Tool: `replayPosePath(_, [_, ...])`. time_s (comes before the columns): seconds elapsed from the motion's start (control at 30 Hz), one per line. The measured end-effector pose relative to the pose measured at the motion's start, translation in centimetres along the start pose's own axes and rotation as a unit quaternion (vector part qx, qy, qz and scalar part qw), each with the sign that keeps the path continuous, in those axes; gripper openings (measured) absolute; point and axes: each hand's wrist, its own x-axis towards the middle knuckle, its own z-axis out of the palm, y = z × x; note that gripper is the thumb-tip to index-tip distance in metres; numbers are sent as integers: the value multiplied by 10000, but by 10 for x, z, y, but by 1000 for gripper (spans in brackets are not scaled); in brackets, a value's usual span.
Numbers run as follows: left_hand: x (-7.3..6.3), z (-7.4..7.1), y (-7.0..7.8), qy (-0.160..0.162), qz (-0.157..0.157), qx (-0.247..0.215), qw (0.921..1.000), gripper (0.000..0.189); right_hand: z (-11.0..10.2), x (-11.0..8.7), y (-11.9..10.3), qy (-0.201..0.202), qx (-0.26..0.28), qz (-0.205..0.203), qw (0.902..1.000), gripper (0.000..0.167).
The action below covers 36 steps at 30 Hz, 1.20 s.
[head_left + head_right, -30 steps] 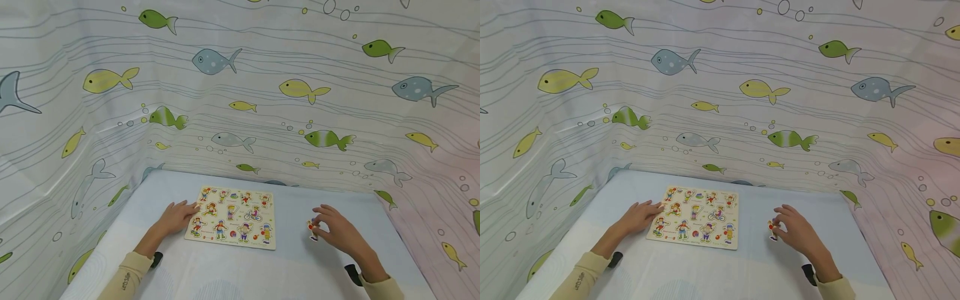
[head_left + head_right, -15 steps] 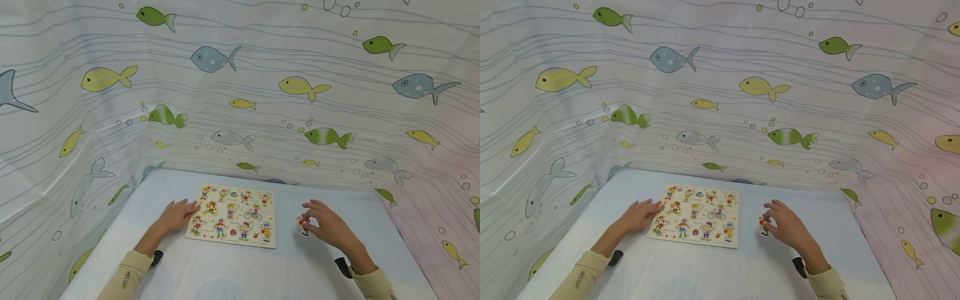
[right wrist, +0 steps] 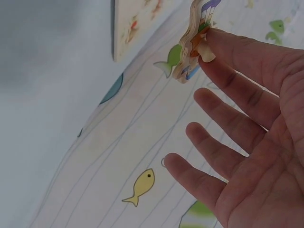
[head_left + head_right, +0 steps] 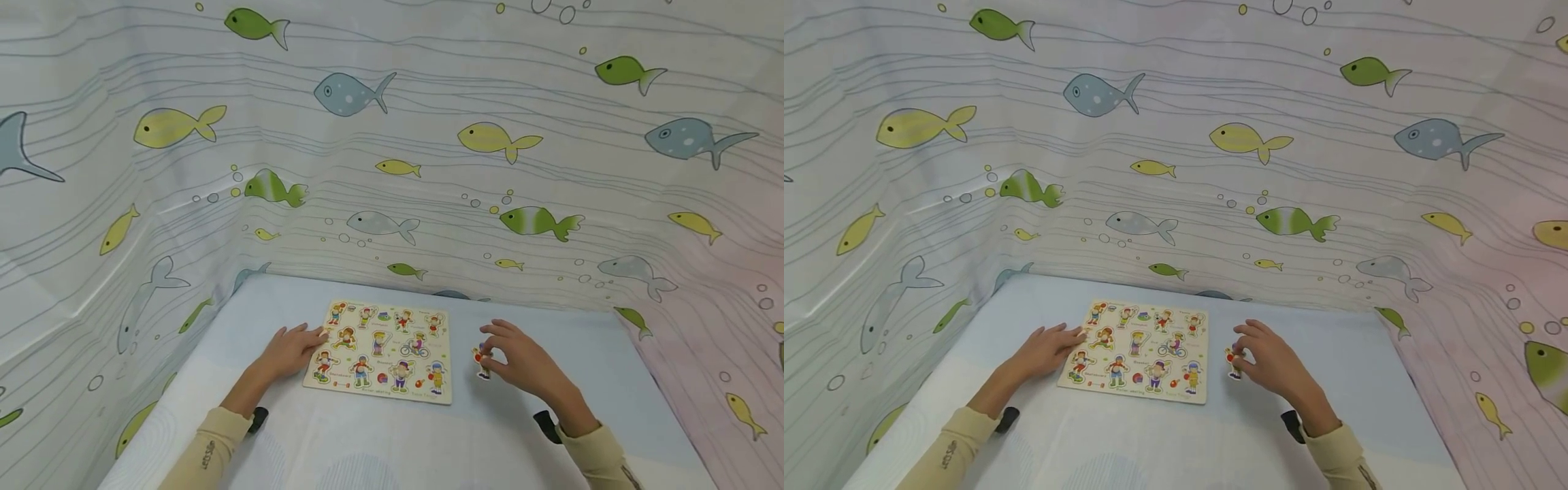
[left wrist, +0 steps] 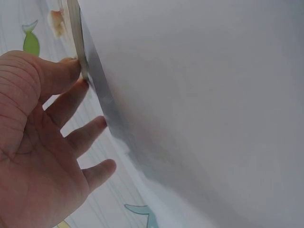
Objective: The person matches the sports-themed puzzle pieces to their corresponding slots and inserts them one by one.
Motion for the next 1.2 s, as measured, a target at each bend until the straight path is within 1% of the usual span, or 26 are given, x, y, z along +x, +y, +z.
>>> replayPosePath(0.3, [0, 0, 0, 63, 45, 32, 10000, 37, 5, 13, -11, -117, 105, -112, 9998, 8])
replayPosePath(0.53, [0, -1, 0, 23, 37, 3, 10000, 37, 11, 21, -17, -182, 206, -214, 9994, 9])
replayPosePath(0.7, [0, -1, 0, -33, 40, 47, 10000, 36, 20, 27, -21, -271, 273, -289, 9988, 9])
replayPosePath(1.1, [1, 1, -2, -35, 35, -42, 10000, 37, 46, 40, -27, -574, 320, -721, 9952, 9])
replayPosePath(1.2, [1, 1, -3, -47, 14, -84, 10000, 37, 52, 42, -28, -627, 366, -742, 9946, 10])
